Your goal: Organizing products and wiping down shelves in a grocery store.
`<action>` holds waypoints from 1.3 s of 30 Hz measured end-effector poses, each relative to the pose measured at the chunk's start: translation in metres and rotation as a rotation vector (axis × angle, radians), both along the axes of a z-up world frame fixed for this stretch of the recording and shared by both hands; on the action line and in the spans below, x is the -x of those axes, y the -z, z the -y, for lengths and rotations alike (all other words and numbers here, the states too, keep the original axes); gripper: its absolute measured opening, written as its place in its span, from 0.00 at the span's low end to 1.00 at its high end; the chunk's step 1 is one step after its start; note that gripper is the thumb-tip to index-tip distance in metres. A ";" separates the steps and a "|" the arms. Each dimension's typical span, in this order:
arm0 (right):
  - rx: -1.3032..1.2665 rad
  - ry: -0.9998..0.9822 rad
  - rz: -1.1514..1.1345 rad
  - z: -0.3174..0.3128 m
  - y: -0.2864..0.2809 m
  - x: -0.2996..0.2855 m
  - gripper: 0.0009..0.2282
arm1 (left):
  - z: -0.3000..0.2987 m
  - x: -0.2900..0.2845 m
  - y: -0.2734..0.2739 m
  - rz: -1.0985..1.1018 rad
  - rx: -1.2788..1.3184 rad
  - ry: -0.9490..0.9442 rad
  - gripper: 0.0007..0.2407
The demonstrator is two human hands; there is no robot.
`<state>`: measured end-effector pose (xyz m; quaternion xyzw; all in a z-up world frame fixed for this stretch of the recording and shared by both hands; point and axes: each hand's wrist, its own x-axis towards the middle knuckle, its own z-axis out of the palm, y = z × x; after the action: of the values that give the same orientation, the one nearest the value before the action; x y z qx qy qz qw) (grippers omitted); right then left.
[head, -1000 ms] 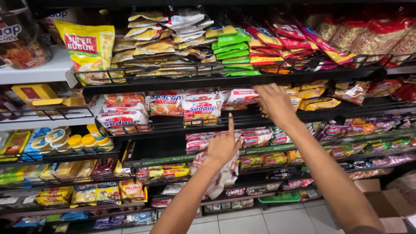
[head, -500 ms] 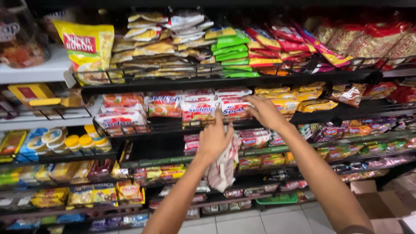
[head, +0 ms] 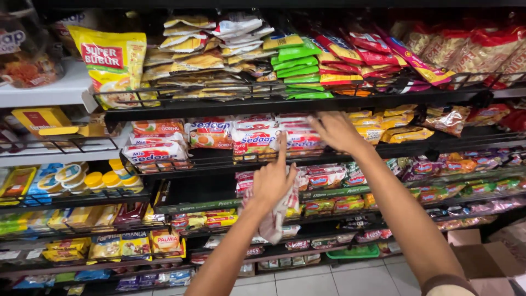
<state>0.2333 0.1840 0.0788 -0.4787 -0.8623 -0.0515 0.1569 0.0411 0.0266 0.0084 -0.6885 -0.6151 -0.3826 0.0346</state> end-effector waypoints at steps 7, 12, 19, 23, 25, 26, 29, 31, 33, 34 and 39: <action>-0.134 -0.264 -0.117 -0.047 0.002 0.024 0.23 | 0.012 0.000 0.001 0.049 0.158 0.023 0.39; 0.265 0.032 0.221 -0.010 -0.030 0.048 0.32 | 0.018 -0.003 -0.008 0.057 0.226 0.030 0.40; 0.265 -0.120 0.098 -0.073 0.006 0.032 0.32 | 0.007 -0.004 -0.004 0.116 0.152 0.069 0.39; 0.428 -0.055 0.056 -0.082 0.012 0.025 0.33 | 0.010 -0.010 -0.002 0.151 0.162 0.051 0.38; 0.430 -0.022 0.088 -0.076 0.005 0.027 0.33 | 0.009 -0.009 -0.003 0.150 0.120 0.033 0.38; 0.407 -0.048 -0.012 -0.066 -0.002 0.030 0.33 | 0.007 -0.007 -0.004 0.165 0.112 0.046 0.38; 0.162 -0.093 -0.043 -0.075 0.009 0.029 0.32 | 0.005 -0.006 -0.001 0.162 0.116 0.055 0.38; -0.072 -0.119 0.020 -0.103 0.024 0.026 0.30 | 0.005 -0.006 -0.002 0.140 0.115 0.045 0.38; -0.103 -0.114 -0.005 -0.136 0.043 0.023 0.29 | 0.008 -0.007 -0.004 0.156 0.164 0.041 0.38; -0.104 -0.118 -0.007 -0.139 0.046 0.025 0.29 | 0.010 -0.007 -0.002 0.154 0.163 0.037 0.38; 0.218 0.017 -0.074 -0.170 0.052 0.021 0.22 | 0.012 -0.006 0.002 0.182 0.110 0.076 0.39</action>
<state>0.2127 0.3542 0.0271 -0.5019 -0.8523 0.0588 0.1352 0.0473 0.0150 0.0065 -0.6748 -0.6091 -0.4102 -0.0737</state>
